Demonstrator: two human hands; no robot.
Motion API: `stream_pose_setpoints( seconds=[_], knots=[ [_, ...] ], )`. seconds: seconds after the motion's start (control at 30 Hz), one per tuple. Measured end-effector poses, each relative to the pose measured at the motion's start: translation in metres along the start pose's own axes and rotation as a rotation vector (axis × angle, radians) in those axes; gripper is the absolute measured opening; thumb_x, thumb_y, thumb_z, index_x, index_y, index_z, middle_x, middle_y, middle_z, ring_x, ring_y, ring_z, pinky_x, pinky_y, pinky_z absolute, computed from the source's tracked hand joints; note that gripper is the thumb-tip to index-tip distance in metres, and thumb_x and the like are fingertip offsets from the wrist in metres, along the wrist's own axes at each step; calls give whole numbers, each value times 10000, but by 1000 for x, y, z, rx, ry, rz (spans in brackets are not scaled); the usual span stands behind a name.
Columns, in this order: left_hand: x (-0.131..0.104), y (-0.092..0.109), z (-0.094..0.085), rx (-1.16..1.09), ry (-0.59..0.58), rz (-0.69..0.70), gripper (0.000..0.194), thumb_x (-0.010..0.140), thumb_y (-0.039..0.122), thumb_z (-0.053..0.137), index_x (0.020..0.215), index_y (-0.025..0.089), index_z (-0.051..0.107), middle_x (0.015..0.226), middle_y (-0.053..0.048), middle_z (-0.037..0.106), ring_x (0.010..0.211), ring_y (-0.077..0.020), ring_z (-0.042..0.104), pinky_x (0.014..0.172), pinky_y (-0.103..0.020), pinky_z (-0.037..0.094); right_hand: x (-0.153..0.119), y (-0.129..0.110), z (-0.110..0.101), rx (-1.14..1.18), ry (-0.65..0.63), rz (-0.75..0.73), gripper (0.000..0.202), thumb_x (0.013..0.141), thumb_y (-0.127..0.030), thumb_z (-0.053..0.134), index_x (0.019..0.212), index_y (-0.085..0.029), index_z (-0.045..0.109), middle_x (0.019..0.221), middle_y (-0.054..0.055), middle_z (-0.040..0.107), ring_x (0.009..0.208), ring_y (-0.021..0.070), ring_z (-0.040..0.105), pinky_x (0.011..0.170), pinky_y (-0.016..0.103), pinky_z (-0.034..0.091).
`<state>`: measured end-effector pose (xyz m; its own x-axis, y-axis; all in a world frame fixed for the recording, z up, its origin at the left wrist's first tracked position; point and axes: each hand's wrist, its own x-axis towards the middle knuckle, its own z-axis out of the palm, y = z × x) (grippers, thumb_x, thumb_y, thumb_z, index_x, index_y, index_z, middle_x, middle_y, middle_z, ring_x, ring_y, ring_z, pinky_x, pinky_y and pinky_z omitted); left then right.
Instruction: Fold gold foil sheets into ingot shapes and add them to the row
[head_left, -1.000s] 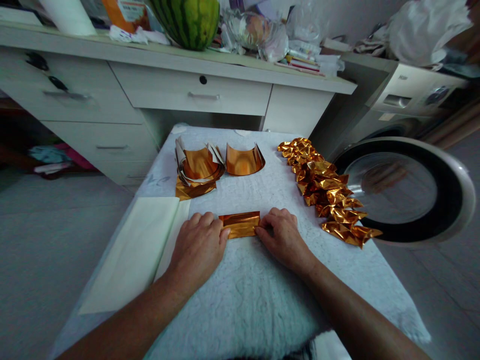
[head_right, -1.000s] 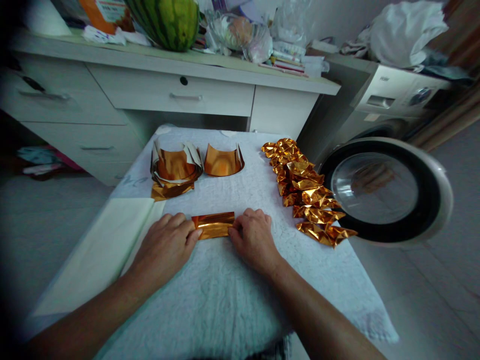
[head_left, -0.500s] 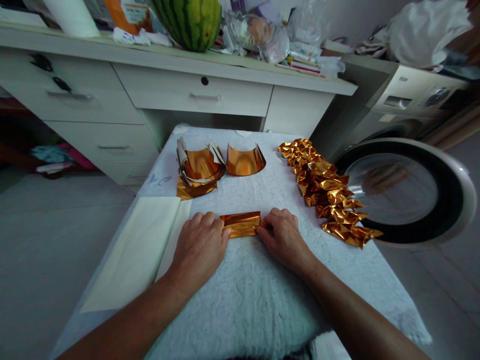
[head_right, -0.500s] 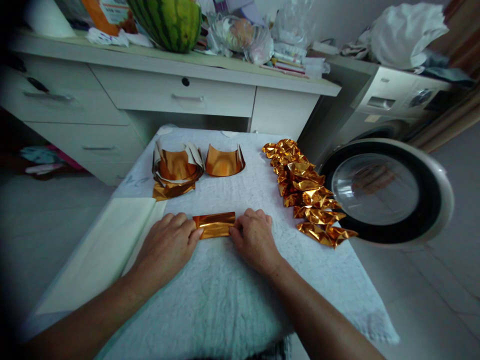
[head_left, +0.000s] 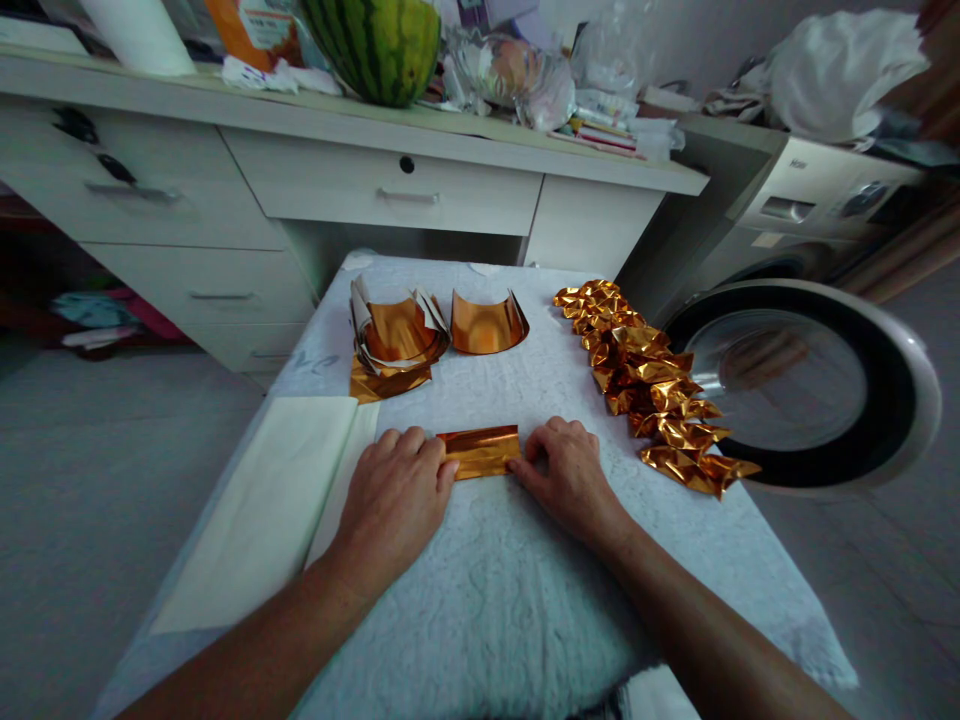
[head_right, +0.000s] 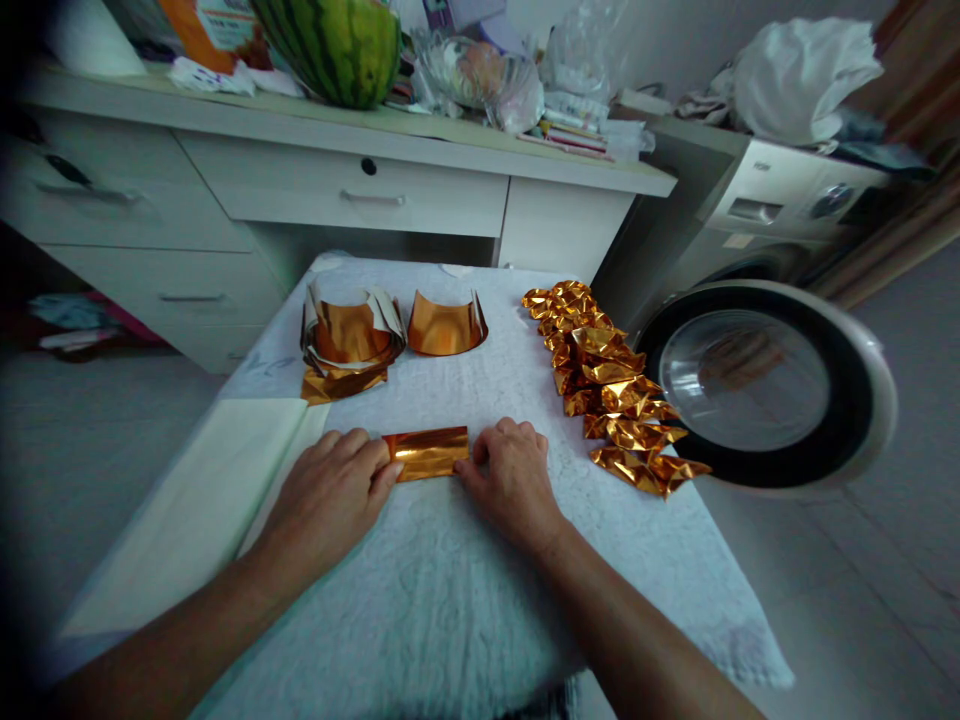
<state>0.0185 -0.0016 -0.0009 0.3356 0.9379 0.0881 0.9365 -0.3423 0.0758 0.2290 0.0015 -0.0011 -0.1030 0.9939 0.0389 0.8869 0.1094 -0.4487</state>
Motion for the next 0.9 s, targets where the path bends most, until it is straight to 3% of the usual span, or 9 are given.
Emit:
stream_pose_setpoints(
  seconds=[0.23, 0.33, 0.5, 0.67, 0.77, 0.9],
  knots=[
    [-2, -1, -1, -108, -3, -26, 48, 916, 193, 500, 899, 203, 544, 885, -52, 618, 844, -242, 530, 758, -368, 400, -2, 1, 0, 19, 21, -38, 102, 840, -266, 687, 826, -202, 609, 891, 39, 600, 885, 226, 486, 769, 343, 302],
    [0, -2, 0, -173, 11, 20, 121, 918, 143, 468, 916, 213, 566, 898, -51, 599, 871, -239, 522, 788, -368, 410, -3, -1, 1, 35, 39, -181, 38, 894, -184, 613, 913, -216, 623, 969, 37, 611, 926, 217, 472, 800, 340, 313],
    [2, -3, 3, -261, 5, 93, 238, 890, 73, 434, 888, 217, 623, 902, -50, 583, 881, -230, 521, 803, -367, 421, -3, -8, 0, -8, -99, -423, 254, 945, -72, 463, 925, -224, 666, 939, 26, 643, 897, 193, 481, 802, 335, 313],
    [1, -4, -1, -292, -3, 52, 192, 822, 64, 473, 829, 210, 596, 884, -40, 579, 888, -229, 529, 798, -371, 410, 0, -20, -3, -109, -142, -388, 225, 880, -45, 488, 897, -194, 654, 934, 37, 654, 892, 199, 508, 777, 340, 316],
    [-1, -3, -4, -266, -12, 28, 105, 855, 153, 502, 834, 213, 586, 894, -45, 580, 901, -243, 519, 796, -383, 397, 3, -31, -2, -184, -129, -330, 140, 915, -157, 509, 864, -188, 636, 935, 52, 659, 867, 206, 525, 750, 349, 318],
    [-3, -1, -4, -215, -40, 4, 123, 902, 183, 462, 892, 207, 582, 947, -59, 582, 924, -251, 508, 785, -384, 379, 8, -45, 4, -268, -124, -242, 197, 939, -325, 533, 842, -182, 627, 924, 80, 664, 876, 233, 541, 746, 364, 332]
  ],
)
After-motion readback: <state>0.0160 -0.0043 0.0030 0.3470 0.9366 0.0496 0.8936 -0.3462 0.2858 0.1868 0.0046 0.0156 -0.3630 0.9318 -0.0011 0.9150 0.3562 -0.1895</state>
